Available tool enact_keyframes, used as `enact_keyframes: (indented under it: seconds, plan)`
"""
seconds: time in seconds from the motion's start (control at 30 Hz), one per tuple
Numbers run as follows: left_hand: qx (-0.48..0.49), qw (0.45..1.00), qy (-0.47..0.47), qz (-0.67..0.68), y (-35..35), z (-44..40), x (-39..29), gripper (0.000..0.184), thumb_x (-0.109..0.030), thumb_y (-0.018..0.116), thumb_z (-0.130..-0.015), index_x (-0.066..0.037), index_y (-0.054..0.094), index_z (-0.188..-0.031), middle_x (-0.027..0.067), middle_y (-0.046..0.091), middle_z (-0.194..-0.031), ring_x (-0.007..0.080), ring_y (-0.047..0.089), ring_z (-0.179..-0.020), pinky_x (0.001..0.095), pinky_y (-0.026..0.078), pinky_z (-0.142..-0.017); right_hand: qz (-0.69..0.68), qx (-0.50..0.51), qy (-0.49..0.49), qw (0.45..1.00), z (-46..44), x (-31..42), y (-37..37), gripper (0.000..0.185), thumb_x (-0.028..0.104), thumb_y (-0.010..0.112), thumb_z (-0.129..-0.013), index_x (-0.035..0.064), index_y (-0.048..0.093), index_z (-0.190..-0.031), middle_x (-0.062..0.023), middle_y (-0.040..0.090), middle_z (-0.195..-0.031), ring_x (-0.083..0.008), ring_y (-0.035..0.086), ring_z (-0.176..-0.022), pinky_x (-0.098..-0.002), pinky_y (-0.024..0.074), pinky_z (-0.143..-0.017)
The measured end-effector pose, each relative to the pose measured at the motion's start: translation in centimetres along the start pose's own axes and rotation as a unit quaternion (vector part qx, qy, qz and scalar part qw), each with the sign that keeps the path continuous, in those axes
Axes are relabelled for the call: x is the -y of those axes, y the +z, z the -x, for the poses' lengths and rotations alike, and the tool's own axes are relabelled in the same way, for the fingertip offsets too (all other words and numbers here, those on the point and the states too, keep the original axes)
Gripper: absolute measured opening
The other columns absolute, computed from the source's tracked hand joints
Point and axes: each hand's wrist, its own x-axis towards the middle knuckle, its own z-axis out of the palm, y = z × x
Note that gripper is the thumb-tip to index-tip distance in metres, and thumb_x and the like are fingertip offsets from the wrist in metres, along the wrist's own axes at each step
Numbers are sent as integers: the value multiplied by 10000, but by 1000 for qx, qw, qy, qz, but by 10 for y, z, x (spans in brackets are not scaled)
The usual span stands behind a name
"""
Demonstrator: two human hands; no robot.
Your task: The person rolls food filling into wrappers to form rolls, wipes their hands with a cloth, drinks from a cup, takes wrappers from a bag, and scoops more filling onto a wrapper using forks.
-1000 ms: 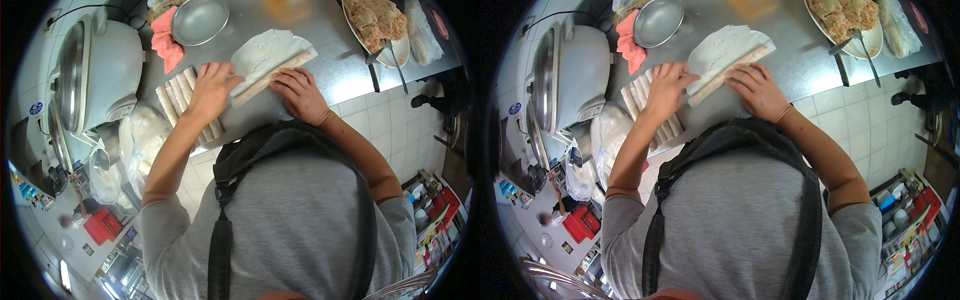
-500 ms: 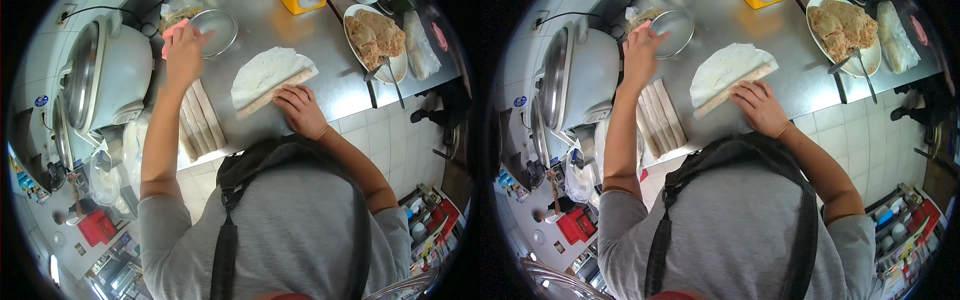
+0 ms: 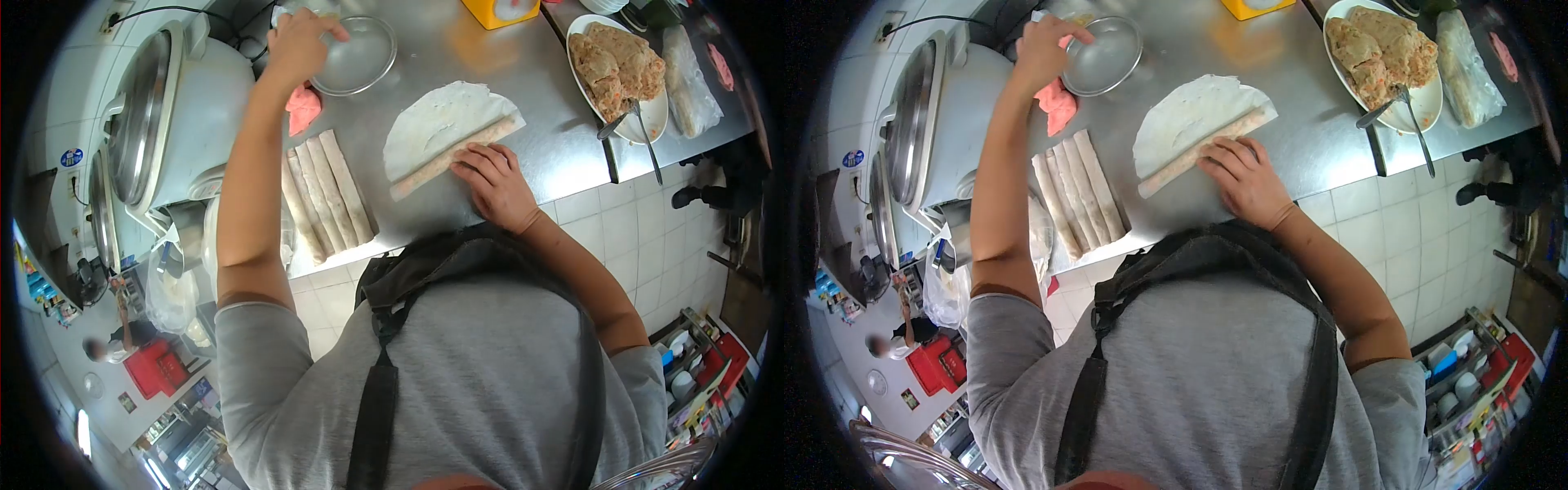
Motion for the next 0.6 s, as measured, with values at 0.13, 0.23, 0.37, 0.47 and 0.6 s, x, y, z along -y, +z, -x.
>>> enact_keyframes:
  seconds: [0.13, 0.23, 0.37, 0.47, 0.6]
  plan:
    - [-91, 988, 73, 101, -26, 22, 6, 568, 86, 482, -694, -218, 801, -1053, 74, 638, -1087, 318, 509, -1109, 451, 400, -954, -5, 4, 1, 1000, 0, -1, 0, 588, 44, 675, -749, 99, 591, -1328, -73, 554, -1398, -276, 453, -1385, -501, 326, -1147]
    - [-80, 966, 155, 192, -19, 51, -26, 604, 130, 479, -643, -186, 804, -1042, 81, 630, -1047, 315, 506, -1050, 413, 398, -946, -6, 6, 4, 1000, 0, -1, 0, 597, 37, 674, -744, 102, 587, -1330, -71, 550, -1402, -276, 447, -1391, -500, 325, -1149]
    - [-50, 978, 191, 72, 55, 95, -76, 492, 40, 562, -772, -185, 773, -1155, 76, 568, -1016, 270, 511, -1043, 395, 392, -916, -11, 2, 3, 1000, 0, 1, 1, 604, 34, 675, -737, 103, 584, -1330, -70, 547, -1406, -277, 442, -1395, -499, 325, -1151]
    - [-51, 982, 182, 8, 96, 134, -83, 466, -1, 594, -807, -166, 744, -1216, 68, 547, -1020, 258, 511, -1055, 389, 389, -901, -7, 1, 0, 1000, 1, -1, -1, 601, 31, 671, -735, 102, 582, -1325, -66, 549, -1404, -274, 444, -1395, -498, 326, -1153]
    - [-1, 988, 145, 43, 81, 171, -72, 558, 3, 595, -804, -188, 692, -1319, 71, 548, -1056, 264, 517, -1067, 386, 392, -889, -4, -7, -4, 1000, -1, -3, 1, 593, 29, 669, -741, 108, 581, -1321, -65, 542, -1409, -273, 447, -1390, -496, 330, -1152]
